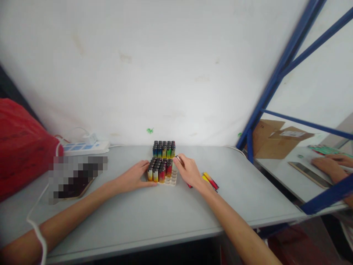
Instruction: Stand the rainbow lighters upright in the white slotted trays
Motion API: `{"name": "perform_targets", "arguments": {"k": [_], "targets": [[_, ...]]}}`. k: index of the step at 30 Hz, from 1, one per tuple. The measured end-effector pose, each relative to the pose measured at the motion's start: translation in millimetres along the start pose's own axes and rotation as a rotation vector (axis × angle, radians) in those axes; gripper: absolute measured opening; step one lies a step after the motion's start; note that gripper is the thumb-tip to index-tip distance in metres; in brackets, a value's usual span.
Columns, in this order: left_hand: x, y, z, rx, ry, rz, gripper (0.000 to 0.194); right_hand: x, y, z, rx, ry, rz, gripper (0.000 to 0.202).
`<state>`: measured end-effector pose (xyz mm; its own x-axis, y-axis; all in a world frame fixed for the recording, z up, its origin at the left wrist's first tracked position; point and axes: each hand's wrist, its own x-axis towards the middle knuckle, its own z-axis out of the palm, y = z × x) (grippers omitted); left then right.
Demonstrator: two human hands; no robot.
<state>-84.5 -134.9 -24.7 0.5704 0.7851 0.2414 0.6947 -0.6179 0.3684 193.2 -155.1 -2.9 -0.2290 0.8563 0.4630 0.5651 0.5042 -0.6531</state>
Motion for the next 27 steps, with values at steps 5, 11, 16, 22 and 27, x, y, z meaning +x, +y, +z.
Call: {"name": "perform_targets", "arguments": {"k": [5,11,16,22,27], "targets": [[0,-1,1.2,-0.001,0.013,0.003,0.063,1,2,-7,-0.069,-0.074,-0.181,0.043],[0,0,0.2,0.032,-0.001,0.005,0.062,0,12,-6,-0.092,-0.283,-0.180,0.054],[-1,0,-0.3,0.026,-0.011,0.005,0.064,-3,7,-11,-0.087,-0.243,-0.143,0.056],[-2,3,-1.9,0.010,0.003,0.002,0.064,-5,4,-3,-0.129,-0.307,-0.203,0.050],[-2,5,-3.0,0.015,-0.009,0.003,0.063,-6,7,5,-0.163,-0.345,-0.206,0.041]]}}
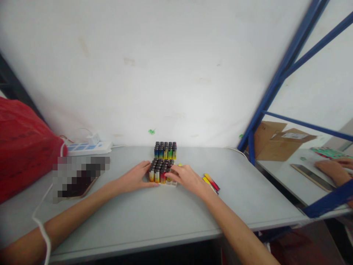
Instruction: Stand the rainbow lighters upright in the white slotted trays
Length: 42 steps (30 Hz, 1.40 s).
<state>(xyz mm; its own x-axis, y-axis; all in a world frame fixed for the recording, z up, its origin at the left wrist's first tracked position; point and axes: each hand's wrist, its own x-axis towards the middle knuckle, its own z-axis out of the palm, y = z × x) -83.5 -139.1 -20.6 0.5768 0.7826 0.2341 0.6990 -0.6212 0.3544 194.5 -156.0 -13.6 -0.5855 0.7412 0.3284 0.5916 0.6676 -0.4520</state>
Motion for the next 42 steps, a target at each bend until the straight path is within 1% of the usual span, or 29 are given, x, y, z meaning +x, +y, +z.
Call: {"name": "perform_targets", "arguments": {"k": [3,7,10,12,14,16,17,18,19,20,22,25,28,31,37,42], "targets": [[0,-1,0.3,-0.001,-0.007,-0.008,0.065,-1,0,-2,-0.005,-0.011,0.015,0.036],[0,-2,0.9,-0.006,-0.004,-0.013,0.065,0,-2,-2,-0.154,0.035,0.046,0.035],[1,-3,2.0,0.003,0.000,-0.006,0.065,1,0,-3,-0.193,0.041,0.073,0.041],[1,-5,2.8,0.002,0.002,0.000,0.065,0,6,-10,-0.174,0.024,0.078,0.049],[1,-5,3.0,-0.003,0.008,-0.001,0.065,-4,16,-25,-0.165,0.088,0.110,0.057],[1,-4,2.4,0.002,0.012,-0.011,0.066,-10,29,-43,-0.180,0.245,0.185,0.061],[2,-3,1.9,0.006,0.014,-0.016,0.066,-13,37,-52,-0.198,0.306,0.233,0.060],[2,-2,1.3,0.008,0.015,-0.017,0.066,-16,44,-59,-0.222,0.320,0.271,0.056],[2,-1,0.6,0.008,0.013,-0.015,0.066,-18,51,-65,-0.241,0.302,0.296,0.050],[2,-1,0.0,0.006,0.012,-0.011,0.065,-20,57,-67,-0.252,0.256,0.308,0.043],[2,0,-1.0,0.005,0.008,-0.006,0.064,-22,65,-67,-0.234,0.136,0.290,0.032],[2,1,-1.2,0.020,0.002,-0.006,0.064,-21,65,-55,-0.176,0.008,0.233,0.026],[2,0,-0.7,0.042,-0.009,0.004,0.065,-17,59,-44,-0.158,-0.060,0.224,0.023],[2,-1,-0.3,0.052,-0.001,0.017,0.064,-15,55,-40,-0.140,-0.076,0.247,0.020],[3,-3,1.4,0.063,-0.004,0.012,0.061,-18,57,-42,-0.153,-0.027,0.248,0.024],[2,-3,1.8,0.043,-0.014,-0.014,0.062,-19,59,-37,-0.193,-0.063,0.233,0.014]]}}
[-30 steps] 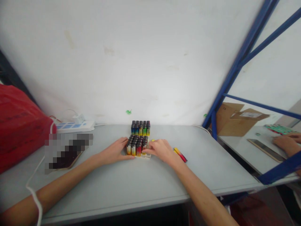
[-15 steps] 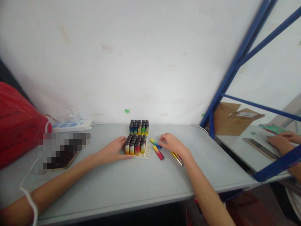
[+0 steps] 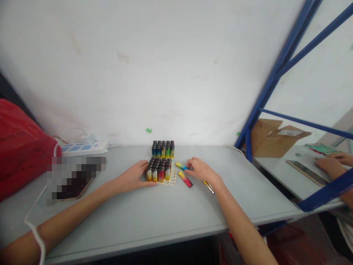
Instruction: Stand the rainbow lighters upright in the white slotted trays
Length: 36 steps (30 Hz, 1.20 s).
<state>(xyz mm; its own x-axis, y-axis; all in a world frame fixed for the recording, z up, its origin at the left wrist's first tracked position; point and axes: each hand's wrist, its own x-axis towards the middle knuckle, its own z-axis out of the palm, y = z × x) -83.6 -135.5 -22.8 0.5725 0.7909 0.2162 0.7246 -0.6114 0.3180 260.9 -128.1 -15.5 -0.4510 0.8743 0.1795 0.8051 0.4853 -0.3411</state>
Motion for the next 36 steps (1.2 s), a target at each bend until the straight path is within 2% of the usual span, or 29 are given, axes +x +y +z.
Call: {"name": "perform_targets", "arguments": {"k": [3,5,9,13,16,19,22,24,27,29,32,36], "targets": [[-1,0,-0.1,-0.022,0.004,-0.019,0.063,3,4,3,-0.006,0.057,0.058,0.010],[-1,-1,0.1,-0.031,0.004,-0.023,0.064,5,6,2,0.087,0.119,0.094,0.011],[-1,-2,1.0,-0.040,0.012,-0.020,0.063,9,4,-7,0.472,0.311,0.124,0.025],[-1,-1,0.6,-0.046,0.016,-0.013,0.060,7,-14,-22,0.887,0.484,0.143,0.046],[-1,0,-0.2,-0.020,0.000,-0.010,0.061,4,-31,-26,1.222,0.454,0.170,0.050],[0,1,-0.8,0.001,-0.010,-0.022,0.060,5,-41,-19,1.394,0.374,0.179,0.048],[0,1,-1.1,-0.014,-0.004,-0.019,0.061,9,-45,-7,1.300,0.338,0.206,0.044],[0,1,-0.9,-0.033,0.008,-0.012,0.060,10,-47,0,1.063,0.336,0.199,0.044],[0,-1,0.5,-0.050,0.023,-0.001,0.059,9,-52,6,0.623,0.395,0.108,0.049],[-1,-3,1.8,-0.046,0.020,0.004,0.060,7,-56,8,0.438,0.430,0.064,0.051],[-1,-5,3.2,-0.037,0.011,0.006,0.061,7,-60,10,0.342,0.439,0.068,0.049],[-1,-3,2.1,-0.046,0.023,0.007,0.060,10,-59,14,0.335,0.463,0.135,0.038]]}}
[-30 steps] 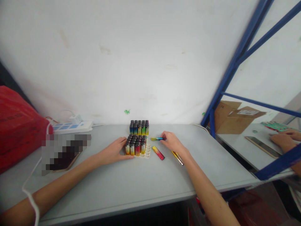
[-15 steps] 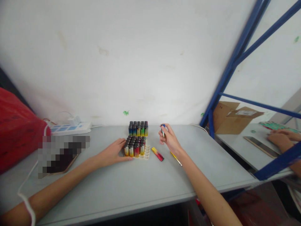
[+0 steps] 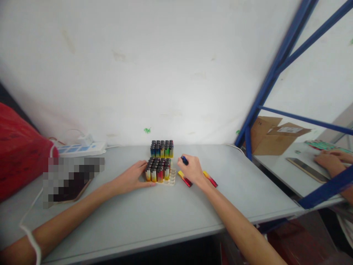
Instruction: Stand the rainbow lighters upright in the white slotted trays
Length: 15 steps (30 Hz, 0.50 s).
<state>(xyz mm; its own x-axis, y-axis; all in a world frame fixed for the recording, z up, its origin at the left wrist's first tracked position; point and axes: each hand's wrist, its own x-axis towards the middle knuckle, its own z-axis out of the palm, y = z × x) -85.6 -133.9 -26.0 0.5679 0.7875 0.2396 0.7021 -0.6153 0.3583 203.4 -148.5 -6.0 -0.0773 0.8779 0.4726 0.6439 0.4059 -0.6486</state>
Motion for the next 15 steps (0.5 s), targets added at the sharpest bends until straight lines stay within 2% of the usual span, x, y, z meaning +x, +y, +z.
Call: {"name": "perform_targets", "arguments": {"k": [4,8,11,15], "targets": [[0.0,2.0,-1.3,0.009,-0.002,0.004,0.061,1.1,1.4,-1.0,-0.003,0.035,0.016,0.037],[0.7,2.4,-1.2,0.019,-0.002,-0.001,0.064,-0.3,1.0,-4.7,0.034,-0.051,-0.027,0.041],[0.8,3.1,-1.1,0.012,-0.005,0.007,0.064,-1.9,-0.5,-6.5,0.083,-0.151,-0.112,0.042],[0.2,2.8,-0.7,0.004,0.012,0.013,0.062,-4.5,-5.9,-7.2,0.011,-0.172,-0.260,0.046]]}}
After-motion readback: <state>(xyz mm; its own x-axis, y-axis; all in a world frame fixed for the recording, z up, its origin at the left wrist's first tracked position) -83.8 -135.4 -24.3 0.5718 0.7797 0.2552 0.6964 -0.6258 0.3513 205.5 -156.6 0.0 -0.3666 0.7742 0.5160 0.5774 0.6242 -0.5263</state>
